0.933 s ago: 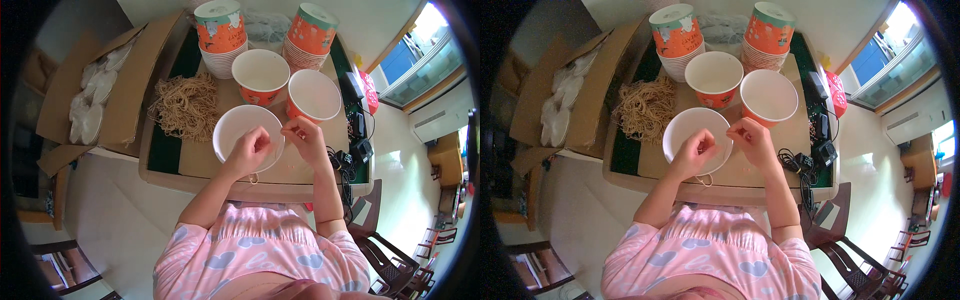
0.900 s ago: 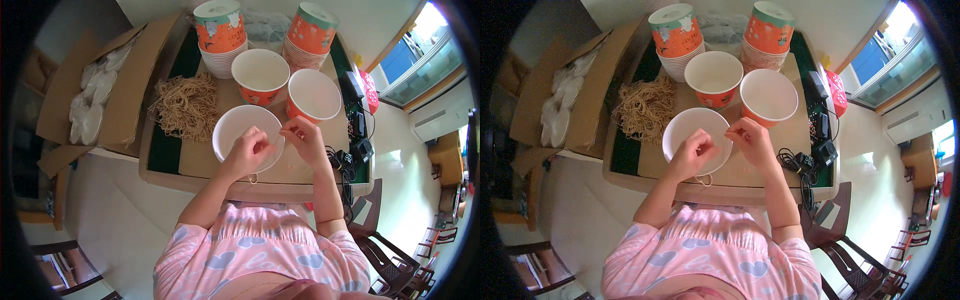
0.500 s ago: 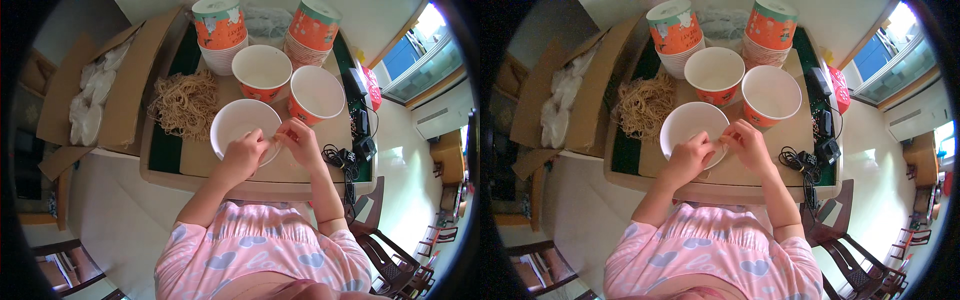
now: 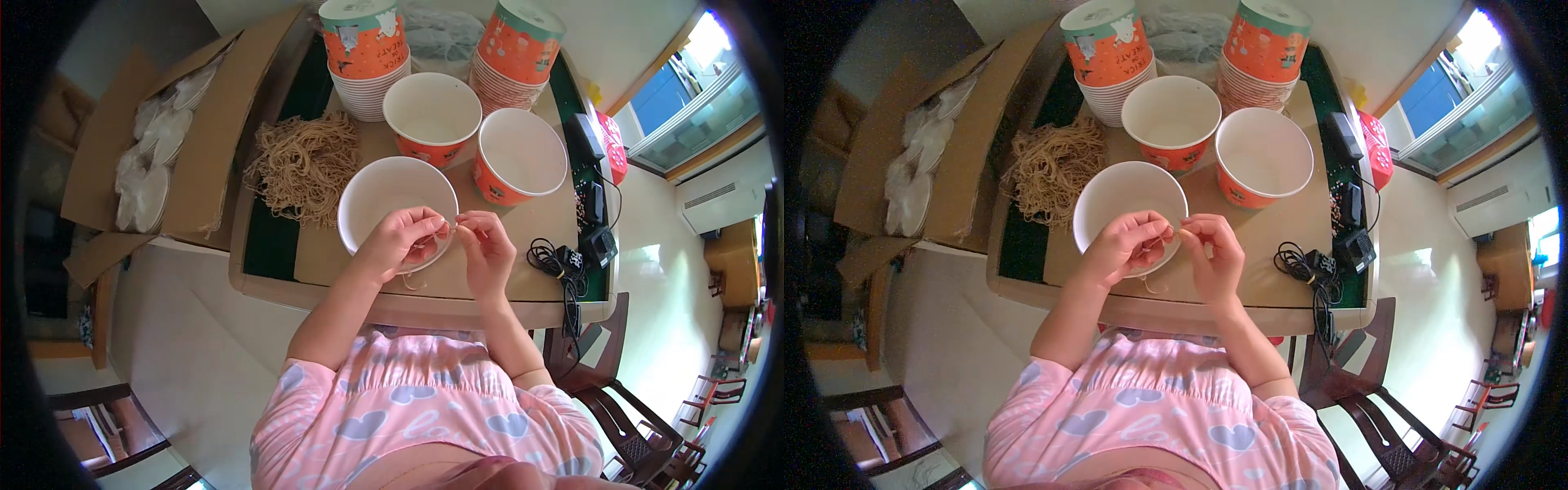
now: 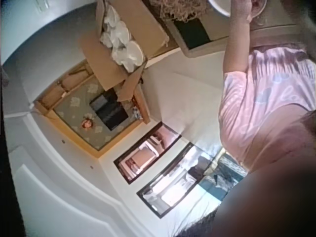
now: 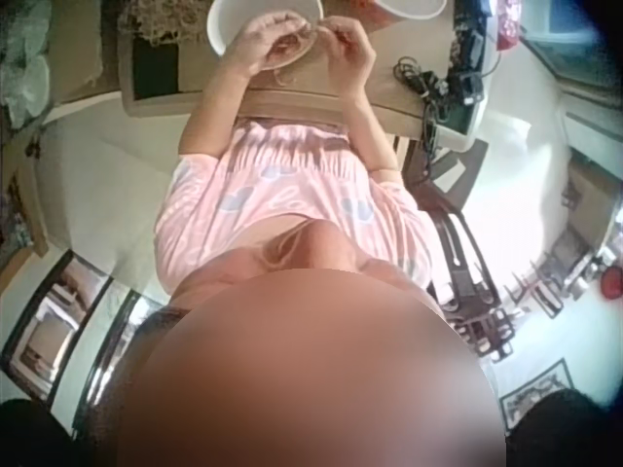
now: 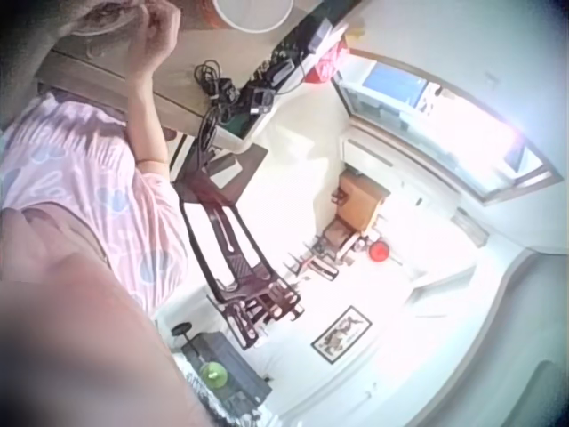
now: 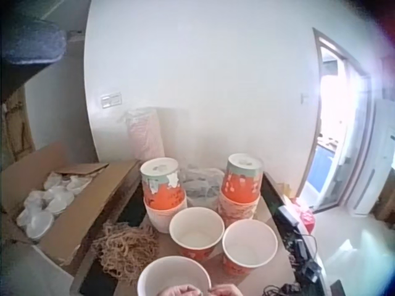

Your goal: Untying rubber bands and arranging stacks of paper cups for packaging.

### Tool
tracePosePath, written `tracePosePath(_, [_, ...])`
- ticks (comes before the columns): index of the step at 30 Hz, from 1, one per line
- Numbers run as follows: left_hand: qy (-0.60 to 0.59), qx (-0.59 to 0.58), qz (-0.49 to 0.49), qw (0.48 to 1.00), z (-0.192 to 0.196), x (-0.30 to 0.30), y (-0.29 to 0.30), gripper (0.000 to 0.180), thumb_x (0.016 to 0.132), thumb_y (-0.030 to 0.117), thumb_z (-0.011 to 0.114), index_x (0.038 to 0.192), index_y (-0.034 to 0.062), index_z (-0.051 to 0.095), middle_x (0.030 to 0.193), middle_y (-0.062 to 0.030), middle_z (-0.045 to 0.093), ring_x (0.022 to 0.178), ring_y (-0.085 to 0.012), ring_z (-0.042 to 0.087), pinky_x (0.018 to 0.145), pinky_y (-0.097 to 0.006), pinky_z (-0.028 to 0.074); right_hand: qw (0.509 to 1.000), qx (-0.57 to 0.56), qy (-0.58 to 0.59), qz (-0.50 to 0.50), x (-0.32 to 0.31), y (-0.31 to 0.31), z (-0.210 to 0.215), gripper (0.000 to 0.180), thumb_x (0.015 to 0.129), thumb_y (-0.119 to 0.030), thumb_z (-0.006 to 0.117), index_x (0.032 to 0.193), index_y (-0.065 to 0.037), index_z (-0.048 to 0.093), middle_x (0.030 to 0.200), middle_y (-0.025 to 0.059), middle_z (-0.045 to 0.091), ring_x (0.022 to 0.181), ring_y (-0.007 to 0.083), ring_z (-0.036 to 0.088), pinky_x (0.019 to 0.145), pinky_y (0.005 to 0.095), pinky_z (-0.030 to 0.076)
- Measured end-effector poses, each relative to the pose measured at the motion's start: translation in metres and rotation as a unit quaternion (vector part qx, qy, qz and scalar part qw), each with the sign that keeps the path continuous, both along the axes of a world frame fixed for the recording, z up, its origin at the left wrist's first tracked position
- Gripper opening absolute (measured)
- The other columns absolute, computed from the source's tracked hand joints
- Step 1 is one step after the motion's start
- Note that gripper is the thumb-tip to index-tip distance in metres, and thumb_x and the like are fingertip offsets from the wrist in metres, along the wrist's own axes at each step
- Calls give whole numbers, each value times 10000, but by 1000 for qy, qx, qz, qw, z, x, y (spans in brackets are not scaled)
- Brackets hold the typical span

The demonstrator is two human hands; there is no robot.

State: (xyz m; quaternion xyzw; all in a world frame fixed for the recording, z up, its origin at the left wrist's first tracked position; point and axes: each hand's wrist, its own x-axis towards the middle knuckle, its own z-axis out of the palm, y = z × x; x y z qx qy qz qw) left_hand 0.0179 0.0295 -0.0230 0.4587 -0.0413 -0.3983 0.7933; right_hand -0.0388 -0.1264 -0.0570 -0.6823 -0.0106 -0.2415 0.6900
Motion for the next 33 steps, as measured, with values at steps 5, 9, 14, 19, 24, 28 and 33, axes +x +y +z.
tracePosePath(5, [-28,23,31,999,-4,-3,-2,158,942,169,573,903,32,641,718,26,569,514,-28,453,429,-177,312,996,-63,-39,-41,-2,12,5,80,820,26,668,895,12,645,977,93,633,865,155,604,728,269,496])
tracePosePath(9, [-63,45,65,995,-6,-1,0,150,928,149,594,945,17,664,736,17,592,517,-26,453,431,-179,320,983,-161,-78,-44,-1,8,5,123,817,26,666,939,8,669,998,113,635,899,203,622,761,297,510])
tracePosePath(14, [-102,73,67,990,-5,-1,3,114,897,81,610,957,5,670,765,8,622,541,-22,469,464,-171,350,982,-172,-69,-25,-5,7,9,154,831,42,631,974,2,676,1005,120,630,925,217,625,784,306,509])
tracePosePath(19, [-166,135,101,972,1,-8,-1,92,872,31,614,932,-7,673,794,-2,650,635,-16,531,574,-171,430,990,-131,-32,-33,-4,0,12,147,832,30,634,973,-3,662,1006,104,619,852,164,597,715,278,490])
tracePosePath(24, [-223,160,105,956,-1,-11,-1,70,856,29,639,911,5,675,810,10,656,669,-9,538,606,-175,441,981,-192,-13,8,0,-6,14,157,789,5,695,939,-21,655,921,84,624,779,175,571,671,278,468])
tracePosePath(28, [-265,174,123,941,-4,-13,-5,49,845,39,656,887,14,662,773,22,641,633,-6,513,574,-180,427,986,-167,-2,3,2,-5,15,145,761,4,716,875,-25,630,853,70,621,767,184,566,661,284,463])
tracePosePath(33, [-313,235,116,913,7,-21,-5,55,837,50,663,837,22,615,727,37,593,581,-11,464,544,-189,399,987,-159,4,6,2,-5,14,137,753,18,708,835,-24,607,841,68,617,766,183,568,659,289,466])
